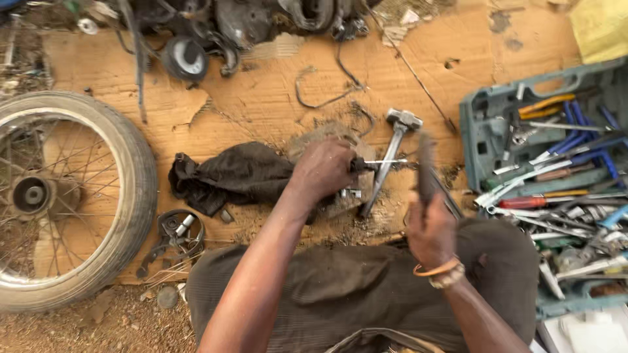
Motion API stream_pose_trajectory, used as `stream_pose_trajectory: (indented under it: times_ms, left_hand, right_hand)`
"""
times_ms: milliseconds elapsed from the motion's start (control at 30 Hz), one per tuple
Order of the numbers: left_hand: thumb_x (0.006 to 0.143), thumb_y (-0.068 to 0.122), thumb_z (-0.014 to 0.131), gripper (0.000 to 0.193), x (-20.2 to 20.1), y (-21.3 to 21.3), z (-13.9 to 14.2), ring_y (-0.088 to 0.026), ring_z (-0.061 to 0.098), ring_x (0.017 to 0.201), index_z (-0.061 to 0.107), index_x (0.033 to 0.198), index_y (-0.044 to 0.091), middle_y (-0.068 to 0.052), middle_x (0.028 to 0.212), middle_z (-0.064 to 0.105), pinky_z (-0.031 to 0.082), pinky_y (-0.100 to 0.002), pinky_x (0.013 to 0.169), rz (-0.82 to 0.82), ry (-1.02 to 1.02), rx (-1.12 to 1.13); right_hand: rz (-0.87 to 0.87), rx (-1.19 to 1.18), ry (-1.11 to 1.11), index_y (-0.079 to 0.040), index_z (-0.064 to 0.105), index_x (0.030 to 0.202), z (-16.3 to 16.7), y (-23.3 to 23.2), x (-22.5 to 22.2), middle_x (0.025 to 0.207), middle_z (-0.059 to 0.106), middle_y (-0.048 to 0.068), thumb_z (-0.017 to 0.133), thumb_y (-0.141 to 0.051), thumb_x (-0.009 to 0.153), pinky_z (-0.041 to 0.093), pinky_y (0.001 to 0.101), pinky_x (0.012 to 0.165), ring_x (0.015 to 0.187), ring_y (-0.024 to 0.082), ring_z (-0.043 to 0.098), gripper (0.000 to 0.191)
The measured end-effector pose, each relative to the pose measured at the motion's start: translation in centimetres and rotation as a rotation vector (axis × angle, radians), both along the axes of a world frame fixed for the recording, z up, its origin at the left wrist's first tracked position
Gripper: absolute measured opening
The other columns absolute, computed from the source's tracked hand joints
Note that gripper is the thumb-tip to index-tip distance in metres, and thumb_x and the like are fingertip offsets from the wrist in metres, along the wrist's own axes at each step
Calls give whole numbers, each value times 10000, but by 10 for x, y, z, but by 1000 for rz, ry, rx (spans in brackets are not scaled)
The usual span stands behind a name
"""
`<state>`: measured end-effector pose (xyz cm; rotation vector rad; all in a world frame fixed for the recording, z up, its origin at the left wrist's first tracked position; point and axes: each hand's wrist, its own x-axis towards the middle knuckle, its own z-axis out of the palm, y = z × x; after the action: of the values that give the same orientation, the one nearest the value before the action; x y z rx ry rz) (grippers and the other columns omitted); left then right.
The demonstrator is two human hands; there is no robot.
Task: The person sits on the ground working on a motorcycle sprocket and hub assembly. They use a wrench to loosen and turn bolts on the sprocket, hammer the part, wipe it with a cloth, file it, and handle small fittings while picking tools from a toolbox.
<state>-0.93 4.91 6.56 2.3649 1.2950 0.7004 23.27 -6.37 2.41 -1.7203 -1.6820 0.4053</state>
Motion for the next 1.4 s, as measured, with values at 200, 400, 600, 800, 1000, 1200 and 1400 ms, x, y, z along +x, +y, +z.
stream_pose_trajectory:
  times_ms: [200,400,600,800,1000,1200,1400]
  left_hand:
    - [786,283,834,250,-5,0,-1,-298,705,887,738,773,52,-86,815,712,568,-468,784,-12,69,-67]
    - [693,211,841,212,-2,-9,-3,-288,686,925,737,783,49,-98,875,721,577,-429,806,-28,98,83]
    - [732,219,888,286,-17,-52,-5,-275,652,891,740,898,39,-102,922,707,556,-431,776,10,8,91]
    - [807,48,762,373,-32,-96,-13,-275,652,1007,725,1177,20,-78,1051,703,552,-393,892,69,-60,263]
    - [842,47,674,114,-30,-121,-28,-289,631,1005,578,903,54,-79,1051,672,506,-464,925,216,-181,426]
    - [812,49,686,139,-29,-125,-38,-262,588,862,549,829,68,-83,931,614,498,-407,781,177,-199,429]
    - [892,184,792,265,-25,-125,-36,-232,565,816,563,788,99,-35,825,564,471,-390,724,194,-251,456]
  right_hand:
    - [-99,-184,162,-2,563,967,-15,11,5,654,581,168,509,-367,1066,489,489,532,563,340,586,383]
    - [-213,-461,9,10,559,1043,-50,28,29,808,675,209,531,-329,1067,540,510,652,703,370,698,341]
    - [-36,-328,-164,25,444,1469,-41,38,23,1446,479,331,602,-300,982,445,536,1015,1236,498,534,606]
    - [250,-508,550,-68,512,1510,-20,48,-11,1488,524,158,492,-297,1078,427,410,1110,1335,281,529,490]
    - [55,-507,792,-13,710,1222,-9,68,-28,1050,755,94,695,-129,986,575,295,782,881,155,689,263]
    - [-80,-438,1001,35,691,1098,4,72,-43,944,769,129,711,-20,910,612,257,651,740,147,726,197]
    - [-129,-280,923,39,716,1100,21,74,-56,945,748,132,727,4,907,621,259,638,745,144,720,197]
